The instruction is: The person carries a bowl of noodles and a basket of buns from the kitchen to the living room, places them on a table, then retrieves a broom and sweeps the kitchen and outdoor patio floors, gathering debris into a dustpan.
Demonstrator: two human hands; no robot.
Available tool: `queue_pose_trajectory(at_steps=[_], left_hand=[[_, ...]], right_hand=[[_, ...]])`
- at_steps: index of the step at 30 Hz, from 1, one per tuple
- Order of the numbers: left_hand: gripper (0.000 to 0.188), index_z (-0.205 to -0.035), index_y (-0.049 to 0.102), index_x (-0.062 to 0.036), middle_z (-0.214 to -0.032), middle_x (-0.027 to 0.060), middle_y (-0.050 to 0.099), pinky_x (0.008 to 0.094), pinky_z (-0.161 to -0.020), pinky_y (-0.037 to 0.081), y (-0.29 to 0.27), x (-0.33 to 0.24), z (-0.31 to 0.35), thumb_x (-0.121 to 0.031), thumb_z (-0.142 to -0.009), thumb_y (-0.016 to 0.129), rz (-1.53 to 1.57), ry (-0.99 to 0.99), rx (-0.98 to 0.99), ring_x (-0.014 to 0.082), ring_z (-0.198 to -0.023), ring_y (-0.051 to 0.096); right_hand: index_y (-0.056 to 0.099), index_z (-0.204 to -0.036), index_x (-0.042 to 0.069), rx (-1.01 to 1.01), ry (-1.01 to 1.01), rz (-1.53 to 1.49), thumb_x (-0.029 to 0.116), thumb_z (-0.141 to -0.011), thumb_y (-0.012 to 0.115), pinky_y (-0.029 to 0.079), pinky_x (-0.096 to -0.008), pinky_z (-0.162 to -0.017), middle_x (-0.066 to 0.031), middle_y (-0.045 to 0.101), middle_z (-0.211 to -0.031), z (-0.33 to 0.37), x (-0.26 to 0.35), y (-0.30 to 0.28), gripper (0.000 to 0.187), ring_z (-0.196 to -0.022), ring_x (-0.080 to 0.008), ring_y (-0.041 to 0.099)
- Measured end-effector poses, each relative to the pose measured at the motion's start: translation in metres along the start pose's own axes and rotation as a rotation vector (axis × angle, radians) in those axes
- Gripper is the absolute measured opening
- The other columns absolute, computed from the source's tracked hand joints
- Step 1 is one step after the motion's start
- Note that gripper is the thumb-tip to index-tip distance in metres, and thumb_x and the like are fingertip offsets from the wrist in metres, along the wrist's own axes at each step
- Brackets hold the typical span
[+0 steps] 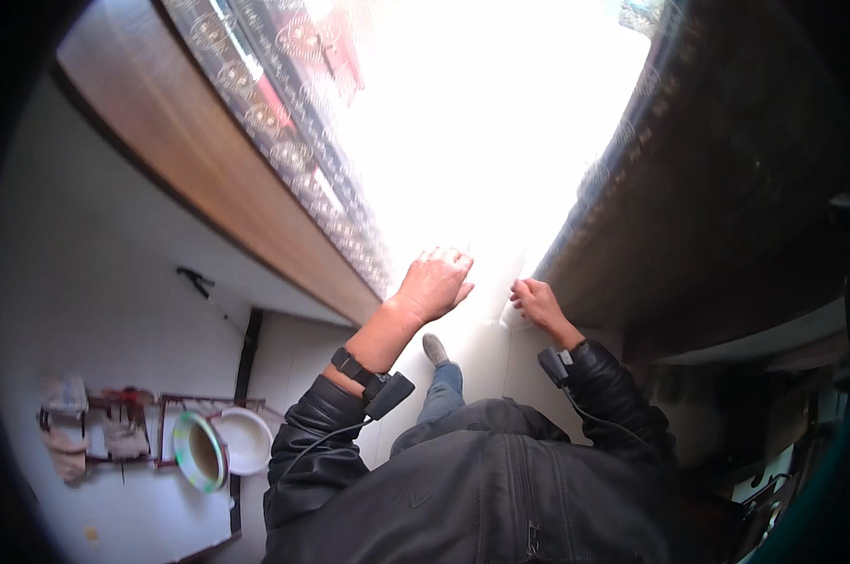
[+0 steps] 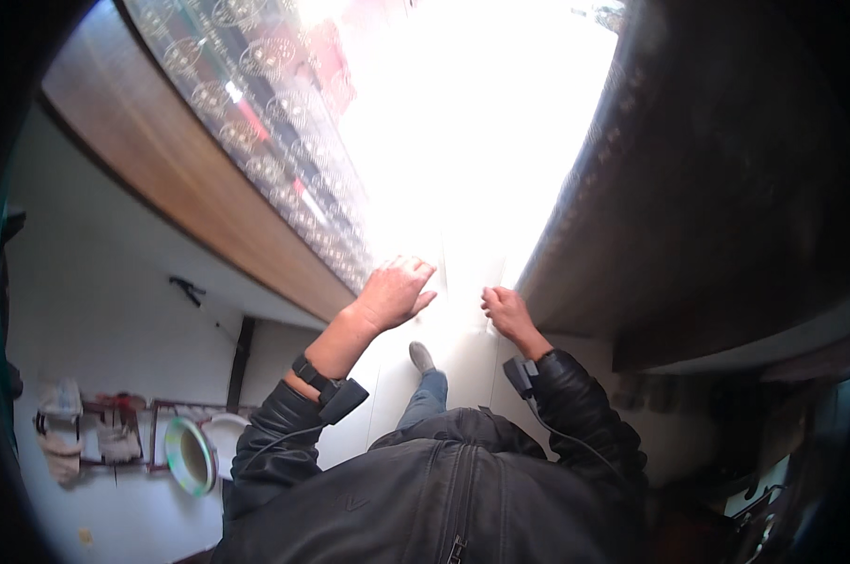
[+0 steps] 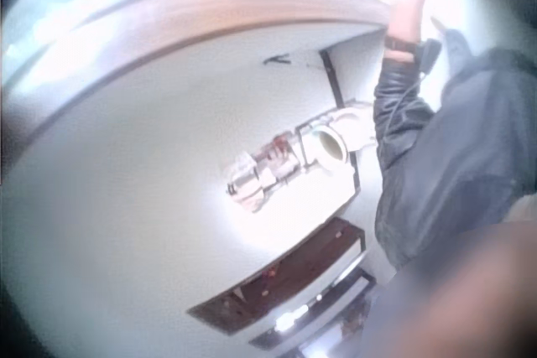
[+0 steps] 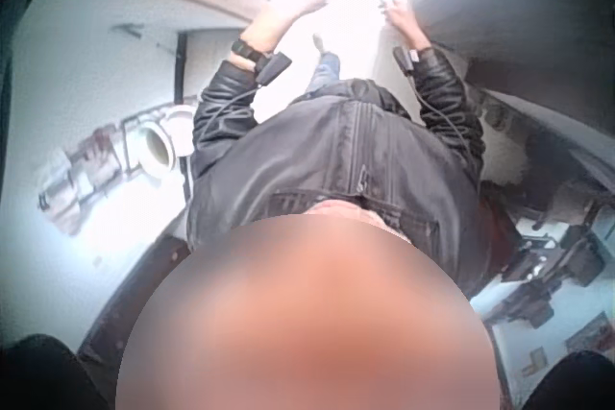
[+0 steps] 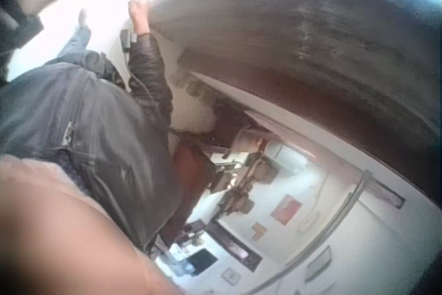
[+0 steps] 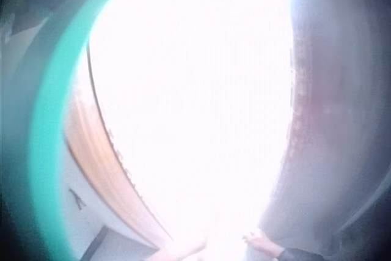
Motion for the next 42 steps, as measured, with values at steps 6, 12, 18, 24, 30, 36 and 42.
queue_pose_trajectory(at_steps=[6, 12, 18, 24, 30, 36, 42], left_hand=[[0.054, -0.132, 0.056, -0.0014, -0.124, 0.0222, 0.061, 0.0441, -0.096, 0.050, -0.030, 0.074, -0.129, -0.033, -0.089, 0.065, 0.395, 0.149, -0.109, 0.0382, -0.115, 0.059], [0.058, -0.137, 0.050, 0.0002, -0.141, 0.0245, 0.048, 0.0442, -0.108, 0.043, -0.064, 0.198, -0.196, -0.022, -0.087, 0.071, 0.379, -0.065, -0.335, 0.0405, -0.129, 0.050], [0.052, -0.133, 0.053, 0.0006, -0.140, 0.0240, 0.050, 0.0459, -0.107, 0.042, -0.126, 0.307, -0.176, -0.014, -0.086, 0.071, 0.157, -0.249, -0.533, 0.0409, -0.129, 0.049], [0.050, -0.130, 0.055, 0.0024, -0.136, 0.0239, 0.052, 0.0470, -0.108, 0.041, -0.176, 0.380, -0.164, -0.008, -0.085, 0.071, 0.098, -0.374, -0.642, 0.0415, -0.128, 0.048], [0.038, -0.120, 0.059, 0.0037, -0.127, 0.0233, 0.058, 0.0479, -0.102, 0.047, -0.141, 0.435, -0.200, -0.004, -0.083, 0.067, -0.064, -0.578, -0.742, 0.0427, -0.118, 0.056], [0.033, -0.115, 0.060, 0.0041, -0.124, 0.0223, 0.058, 0.0487, -0.101, 0.044, -0.056, 0.497, -0.266, -0.007, -0.084, 0.066, -0.128, -0.997, -0.586, 0.0414, -0.116, 0.055], [0.032, -0.110, 0.064, -0.0015, -0.118, 0.0190, 0.061, 0.0485, -0.098, 0.044, 0.067, 0.566, -0.287, -0.013, -0.081, 0.070, -0.076, -1.430, -0.383, 0.0394, -0.114, 0.056]], right_hand=[[0.060, -0.124, 0.008, -0.022, -0.377, 0.462, 0.024, -0.099, 0.047, 0.050, -0.0528, -0.086, -0.0253, 0.067, -0.107, -0.155, 0.116, 0.058, 0.032, -0.105, -0.0476, 0.061], [0.052, -0.136, 0.012, -0.365, -0.257, 0.566, 0.019, -0.089, 0.059, 0.049, -0.0505, -0.093, -0.0218, 0.062, -0.121, -0.272, 0.140, 0.054, 0.048, -0.113, -0.0398, 0.060], [0.057, -0.125, 0.010, -0.500, 0.404, 0.751, 0.028, -0.086, 0.062, 0.040, -0.0595, -0.102, -0.0209, 0.056, -0.131, -0.368, 0.132, 0.007, 0.043, -0.127, -0.0396, 0.051], [0.060, -0.134, 0.010, -0.439, 0.775, 0.584, 0.025, -0.089, 0.057, 0.041, -0.0520, -0.109, -0.0217, 0.053, -0.141, -0.432, 0.112, -0.058, 0.047, -0.133, -0.0396, 0.050], [0.069, -0.119, 0.002, -0.231, 0.765, 0.572, 0.020, -0.082, 0.065, 0.047, -0.0397, -0.104, -0.0241, 0.063, -0.130, -0.585, 0.011, -0.130, 0.042, -0.125, -0.0370, 0.058], [0.071, -0.096, -0.004, -0.164, 0.709, 0.644, 0.021, -0.076, 0.067, 0.054, -0.0406, -0.087, -0.0263, 0.070, -0.108, -0.745, -0.092, -0.202, 0.032, -0.105, -0.0383, 0.068], [0.071, -0.088, -0.009, 0.004, 0.614, 0.580, 0.023, -0.077, 0.067, 0.055, -0.0431, -0.086, -0.0320, 0.069, -0.101, -0.918, -0.061, -0.188, 0.034, -0.102, -0.0443, 0.067]])
Point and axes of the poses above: each hand's wrist, its own z-axis away from the middle knuckle, its own y-axis out of the palm, x = y × z, the point moved 4 cm from there along -z, towards the middle knuckle
